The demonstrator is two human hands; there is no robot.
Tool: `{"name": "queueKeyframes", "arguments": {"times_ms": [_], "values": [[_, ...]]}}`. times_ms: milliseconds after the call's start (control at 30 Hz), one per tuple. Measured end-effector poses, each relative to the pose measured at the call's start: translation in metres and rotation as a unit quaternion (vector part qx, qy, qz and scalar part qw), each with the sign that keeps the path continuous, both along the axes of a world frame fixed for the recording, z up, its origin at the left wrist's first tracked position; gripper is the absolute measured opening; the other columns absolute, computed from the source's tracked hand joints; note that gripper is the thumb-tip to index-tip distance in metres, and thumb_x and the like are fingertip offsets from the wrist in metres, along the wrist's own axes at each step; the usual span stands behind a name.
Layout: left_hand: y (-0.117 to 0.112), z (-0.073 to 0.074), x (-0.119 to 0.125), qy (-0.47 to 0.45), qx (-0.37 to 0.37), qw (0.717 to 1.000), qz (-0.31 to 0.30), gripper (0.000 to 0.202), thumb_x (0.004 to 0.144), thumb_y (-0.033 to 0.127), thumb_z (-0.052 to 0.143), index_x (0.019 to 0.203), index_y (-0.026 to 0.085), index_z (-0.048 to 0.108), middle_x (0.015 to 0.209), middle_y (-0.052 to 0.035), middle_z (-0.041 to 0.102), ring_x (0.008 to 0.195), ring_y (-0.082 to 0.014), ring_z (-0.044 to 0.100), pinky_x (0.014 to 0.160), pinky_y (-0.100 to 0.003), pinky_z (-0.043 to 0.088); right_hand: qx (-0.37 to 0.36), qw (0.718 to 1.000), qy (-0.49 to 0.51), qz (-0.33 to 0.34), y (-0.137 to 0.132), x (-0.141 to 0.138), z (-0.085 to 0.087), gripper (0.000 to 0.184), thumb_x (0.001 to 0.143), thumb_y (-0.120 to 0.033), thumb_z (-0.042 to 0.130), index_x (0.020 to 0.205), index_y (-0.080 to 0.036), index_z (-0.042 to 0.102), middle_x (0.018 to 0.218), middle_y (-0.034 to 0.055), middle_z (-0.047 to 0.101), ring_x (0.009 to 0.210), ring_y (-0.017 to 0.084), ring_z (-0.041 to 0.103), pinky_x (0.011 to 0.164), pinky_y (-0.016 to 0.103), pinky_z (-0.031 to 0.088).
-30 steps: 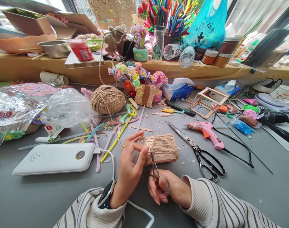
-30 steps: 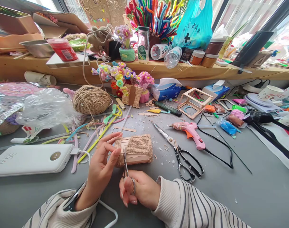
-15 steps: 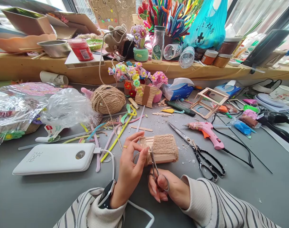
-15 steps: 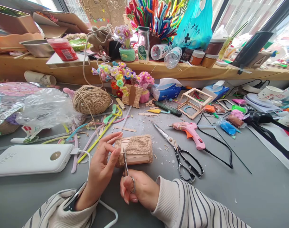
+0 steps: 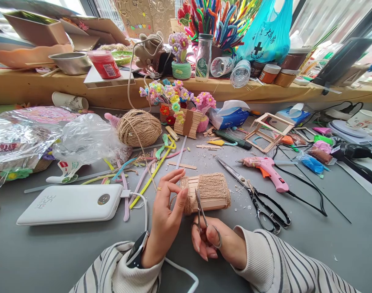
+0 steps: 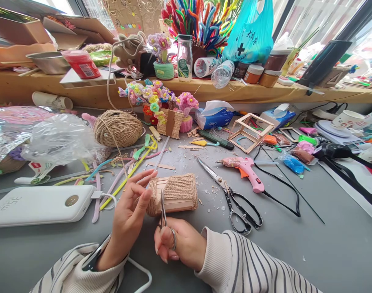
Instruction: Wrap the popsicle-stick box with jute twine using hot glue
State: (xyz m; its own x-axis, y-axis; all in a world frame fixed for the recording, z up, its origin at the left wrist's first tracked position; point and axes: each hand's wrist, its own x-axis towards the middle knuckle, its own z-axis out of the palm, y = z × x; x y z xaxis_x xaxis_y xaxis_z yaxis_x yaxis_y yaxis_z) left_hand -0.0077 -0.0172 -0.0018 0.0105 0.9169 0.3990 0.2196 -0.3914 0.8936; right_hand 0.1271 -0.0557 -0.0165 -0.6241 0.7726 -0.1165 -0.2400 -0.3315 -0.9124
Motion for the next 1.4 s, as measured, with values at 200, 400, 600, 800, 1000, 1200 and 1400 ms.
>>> {"name": "queueKeyframes", "arguments": {"times_ms": [200,400,600,800,1000,1200,1400], "values": [[0.001,0.001,-0.005,-0.028,0.023,0.997,0.062,0.015,0.086,0.028,0.045,0.074,0.019,0.048,0.109,-0.0068,0.054,0.108,-0.0179,0.052,0.092,-0.038,0.044,0.107,0.994,-0.027,-0.022,0.001,0.021,0.014,0.060,0.072,-0.073,0.039,0.064,-0.014,0.051,0.042,-0.0048,0.039,0.033,0.004,0.028,0.035,0.019,0.024],[-0.006,0.013,-0.022,0.139,0.259,0.956,0.003,0.006,0.085,0.021,0.048,0.079,0.023,0.049,0.090,-0.0015,0.068,0.096,-0.0170,0.061,0.083,-0.038,0.050,0.144,0.970,-0.091,-0.176,0.015,0.059,0.029,0.061,0.065,-0.077,0.043,0.062,-0.017,0.054,0.036,-0.0062,0.033,0.033,0.006,0.024,0.038,0.024,0.022],[-0.005,0.026,-0.022,0.297,0.400,0.862,-0.094,0.006,0.080,0.020,0.057,0.081,0.021,0.051,0.085,-0.0039,0.073,0.089,-0.0158,0.067,0.079,-0.030,0.055,0.134,0.895,-0.283,-0.318,0.033,0.085,0.027,0.048,0.069,-0.064,0.053,0.075,-0.017,0.058,0.041,-0.0054,0.037,0.039,0.009,0.033,0.042,0.025,0.027],[0.000,0.013,-0.017,0.263,0.356,0.892,-0.096,0.016,0.075,0.012,0.060,0.088,0.019,0.053,0.092,-0.0068,0.072,0.095,-0.0184,0.065,0.082,-0.034,0.055,0.219,0.798,-0.439,-0.350,0.039,0.088,0.013,0.035,0.068,-0.052,0.061,0.077,-0.019,0.055,0.044,-0.0054,0.044,0.044,0.012,0.045,0.052,0.029,0.040],[0.002,0.007,-0.019,0.250,0.340,0.902,-0.093,0.022,0.072,0.008,0.062,0.089,0.018,0.054,0.092,-0.0065,0.072,0.092,-0.0175,0.066,0.084,-0.033,0.053,0.203,0.786,-0.481,-0.331,0.040,0.090,0.005,0.036,0.067,-0.052,0.060,0.078,-0.018,0.056,0.045,-0.0034,0.053,0.034,0.013,0.046,0.046,0.030,0.040],[0.001,0.011,-0.016,0.246,0.352,0.900,-0.078,0.015,0.073,0.008,0.061,0.085,0.016,0.054,0.087,-0.0071,0.072,0.088,-0.0162,0.067,0.085,-0.032,0.052,0.216,0.776,-0.478,-0.350,0.039,0.088,0.009,0.041,0.071,-0.047,0.057,0.096,-0.015,0.057,0.057,0.0004,0.059,0.041,0.013,0.050,0.047,0.028,0.041],[0.001,0.012,-0.015,0.246,0.363,0.896,-0.073,0.010,0.076,0.009,0.059,0.083,0.015,0.054,0.084,-0.0077,0.073,0.086,-0.0158,0.067,0.085,-0.033,0.051,0.253,0.858,-0.350,-0.279,0.033,0.072,0.028,0.040,0.082,-0.052,0.041,0.070,-0.018,0.059,0.063,0.0031,0.056,0.053,0.012,0.049,0.050,0.025,0.040]]}}
